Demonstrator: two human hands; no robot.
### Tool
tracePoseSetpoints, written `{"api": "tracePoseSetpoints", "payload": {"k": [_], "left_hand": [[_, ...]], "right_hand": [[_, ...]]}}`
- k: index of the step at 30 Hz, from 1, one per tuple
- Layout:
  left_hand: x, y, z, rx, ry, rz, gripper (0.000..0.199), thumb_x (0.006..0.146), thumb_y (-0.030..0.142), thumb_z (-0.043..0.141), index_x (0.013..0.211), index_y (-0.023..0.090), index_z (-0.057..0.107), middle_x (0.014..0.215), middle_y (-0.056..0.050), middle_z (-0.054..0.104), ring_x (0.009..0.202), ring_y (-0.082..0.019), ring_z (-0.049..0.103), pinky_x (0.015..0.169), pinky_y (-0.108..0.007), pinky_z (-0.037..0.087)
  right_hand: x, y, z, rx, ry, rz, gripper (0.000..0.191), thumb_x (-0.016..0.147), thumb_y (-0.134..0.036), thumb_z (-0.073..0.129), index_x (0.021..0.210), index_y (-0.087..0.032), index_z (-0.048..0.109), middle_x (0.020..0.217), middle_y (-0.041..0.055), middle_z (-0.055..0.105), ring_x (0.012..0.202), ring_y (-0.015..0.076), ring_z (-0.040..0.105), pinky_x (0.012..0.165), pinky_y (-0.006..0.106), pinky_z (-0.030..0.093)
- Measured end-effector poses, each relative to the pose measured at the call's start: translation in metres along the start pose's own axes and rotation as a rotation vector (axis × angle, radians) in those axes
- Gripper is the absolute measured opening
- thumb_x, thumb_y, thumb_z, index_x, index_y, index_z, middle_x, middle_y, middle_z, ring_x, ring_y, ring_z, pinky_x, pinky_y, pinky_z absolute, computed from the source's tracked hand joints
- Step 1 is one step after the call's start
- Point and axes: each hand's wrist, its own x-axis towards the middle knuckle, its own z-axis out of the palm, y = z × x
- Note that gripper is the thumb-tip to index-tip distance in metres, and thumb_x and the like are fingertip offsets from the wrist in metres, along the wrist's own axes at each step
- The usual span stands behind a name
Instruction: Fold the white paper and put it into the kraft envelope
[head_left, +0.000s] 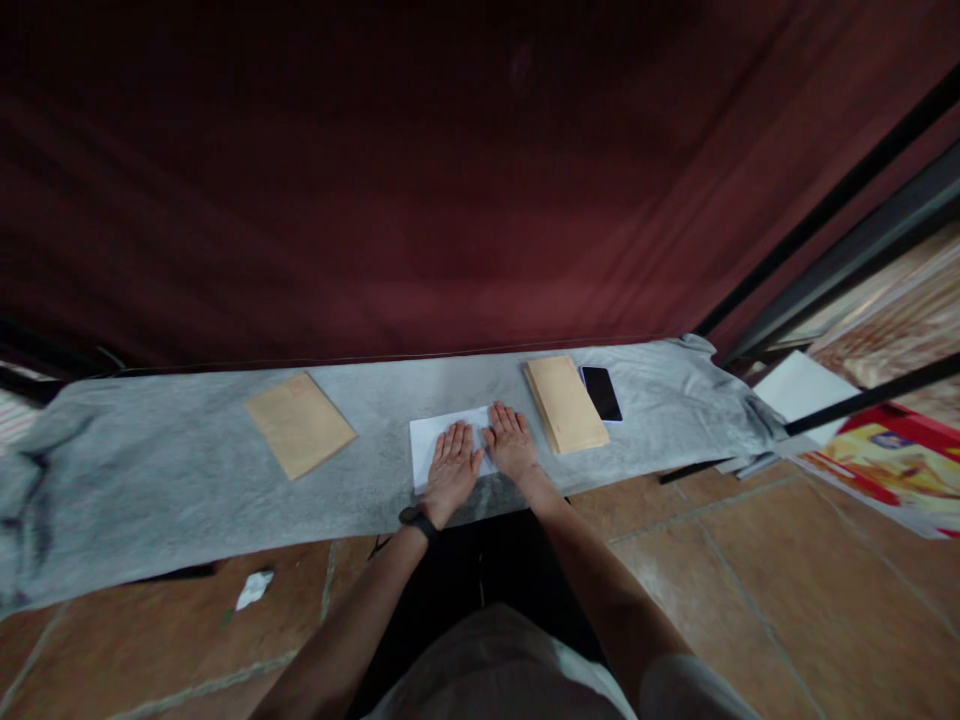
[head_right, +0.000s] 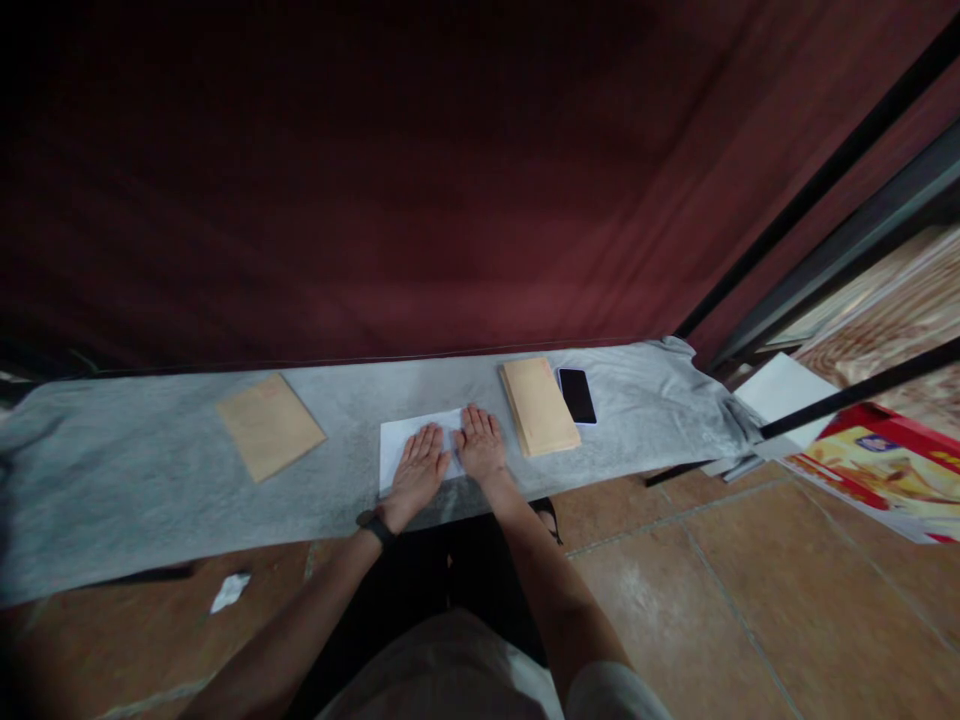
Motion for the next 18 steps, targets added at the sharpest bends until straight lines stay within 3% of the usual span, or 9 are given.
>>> {"api": "tracePoseSetpoints", "payload": {"k": [5,11,18], "left_hand": [[0.005,-0.014,0.004,0.008,0.036,-0.011,0.065,0.103,0.044,0.029,0.155,0.006,0.034,0.161,-0.017,0.034,0.152,-0.027,0.026,0.124,-0.047,0.021],[-0.005,-0.046,0.001,0.038,0.058,-0.062,0.067,0.103,0.047,0.026,0.156,0.007,0.032,0.16,-0.017,0.035,0.153,-0.026,0.025,0.124,-0.046,0.022],[-0.025,-0.063,-0.003,0.06,0.13,-0.112,0.069,0.102,0.049,0.025,0.154,0.006,0.036,0.158,-0.019,0.038,0.151,-0.03,0.03,0.122,-0.049,0.027]], "right_hand": [[0.0,0.002,0.002,0.004,0.013,-0.006,0.056,0.106,-0.038,0.033,0.155,-0.011,0.037,0.16,0.0124,0.036,0.148,0.0264,0.035,0.122,0.046,0.025],[0.001,0.002,0.004,0.018,0.018,0.007,0.057,0.106,-0.039,0.032,0.155,-0.012,0.036,0.16,0.0114,0.037,0.148,0.0266,0.036,0.122,0.045,0.023],[0.001,0.002,0.002,0.014,-0.011,0.01,0.057,0.105,-0.039,0.033,0.155,-0.011,0.037,0.161,0.0113,0.036,0.148,0.0264,0.036,0.122,0.044,0.024]]}}
